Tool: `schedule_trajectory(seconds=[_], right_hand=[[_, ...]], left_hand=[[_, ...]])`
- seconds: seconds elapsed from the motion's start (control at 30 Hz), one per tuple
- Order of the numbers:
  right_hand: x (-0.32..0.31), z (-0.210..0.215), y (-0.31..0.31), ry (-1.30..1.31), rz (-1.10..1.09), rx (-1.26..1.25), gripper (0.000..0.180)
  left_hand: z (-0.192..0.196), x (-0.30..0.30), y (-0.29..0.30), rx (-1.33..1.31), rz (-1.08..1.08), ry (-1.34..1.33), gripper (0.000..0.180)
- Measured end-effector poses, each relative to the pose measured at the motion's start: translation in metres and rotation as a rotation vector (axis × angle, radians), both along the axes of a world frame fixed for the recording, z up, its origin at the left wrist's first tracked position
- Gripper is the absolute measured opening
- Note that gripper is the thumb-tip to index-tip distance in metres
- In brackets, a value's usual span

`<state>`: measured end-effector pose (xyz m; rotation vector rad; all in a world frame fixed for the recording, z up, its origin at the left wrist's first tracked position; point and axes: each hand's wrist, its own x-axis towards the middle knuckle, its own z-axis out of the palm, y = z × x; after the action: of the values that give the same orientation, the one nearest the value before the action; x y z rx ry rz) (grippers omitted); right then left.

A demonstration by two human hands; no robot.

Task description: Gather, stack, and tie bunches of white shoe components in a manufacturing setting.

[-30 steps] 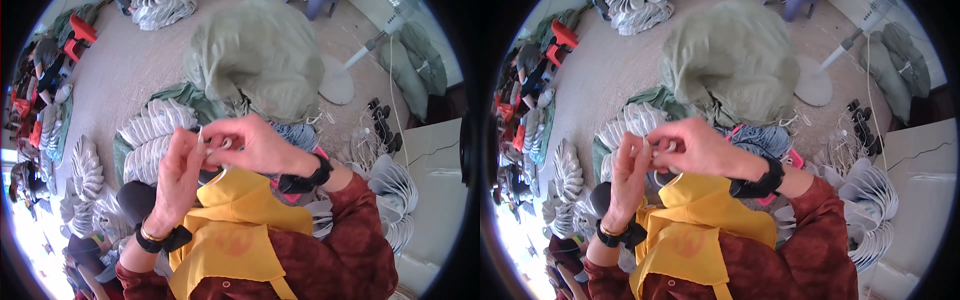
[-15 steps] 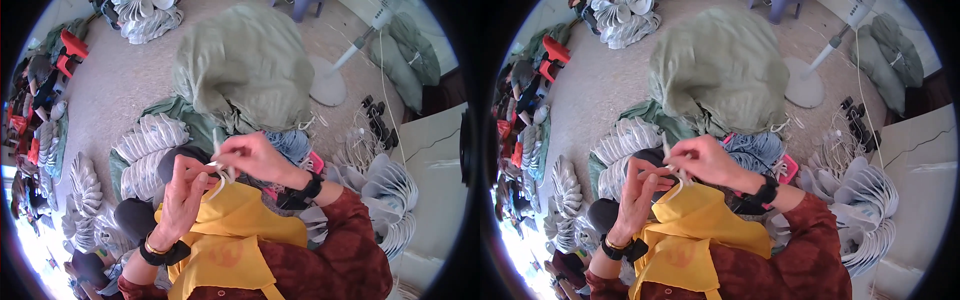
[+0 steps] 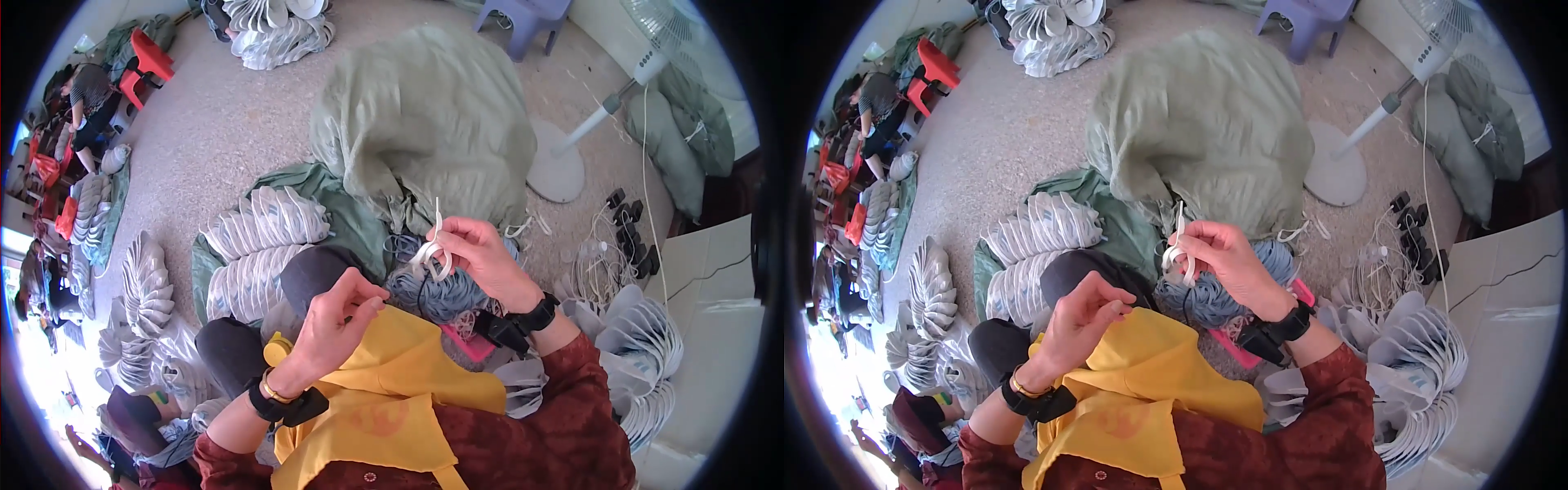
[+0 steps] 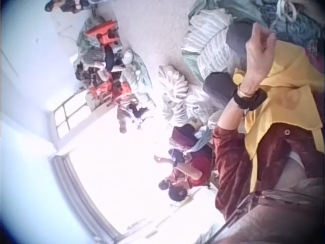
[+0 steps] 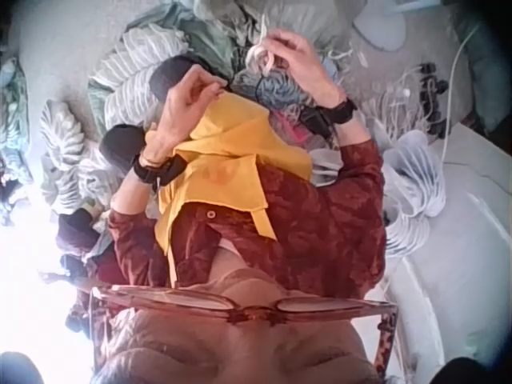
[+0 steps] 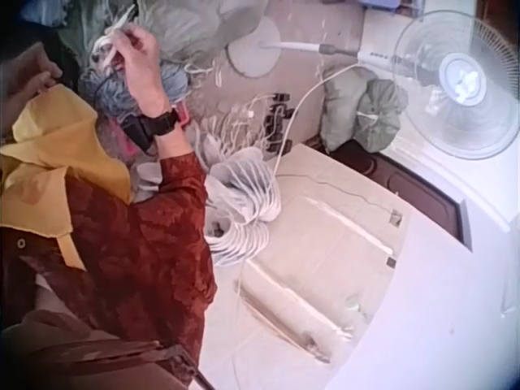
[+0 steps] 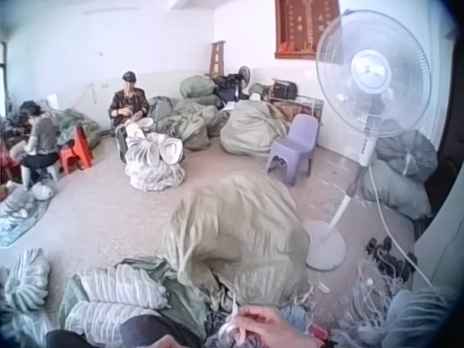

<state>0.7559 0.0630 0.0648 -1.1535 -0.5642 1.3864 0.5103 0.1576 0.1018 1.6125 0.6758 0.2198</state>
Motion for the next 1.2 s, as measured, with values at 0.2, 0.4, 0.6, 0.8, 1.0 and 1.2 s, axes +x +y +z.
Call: schedule_trajectory(seconds=[0.2,0.4,0.6,0.8,1.0,1.2], right_hand=[[-0.005,0.007,0.007,0.051,0.057,0.041,0.022],[-0.026,0.016,0.02,0.044,0.134,0.032,0.02],[-0.052,0.03,0.04,-0.149,0.266,0.107,0.018],[-0.069,0.032,0.048,-0.267,0.256,0.149,0.015],[-0.056,0.019,0.053,-0.318,0.25,0.132,0.019],[-0.016,0.023,0.074,-0.426,0.189,0.093,0.021]], left_hand=[[-0.004,-0.001,0.003,0.07,0.023,-0.012,0.007],[0.007,-0.001,0.008,0.152,0.099,-0.049,0.01],[0.0,0.001,0.012,0.118,0.186,-0.197,0.015],[-0.01,-0.012,0.024,-0.18,0.255,-0.299,0.008],[0.002,-0.027,0.041,-0.185,0.333,-0.288,0.005],[0.034,-0.079,0.086,0.023,0.557,-0.33,0.01]])
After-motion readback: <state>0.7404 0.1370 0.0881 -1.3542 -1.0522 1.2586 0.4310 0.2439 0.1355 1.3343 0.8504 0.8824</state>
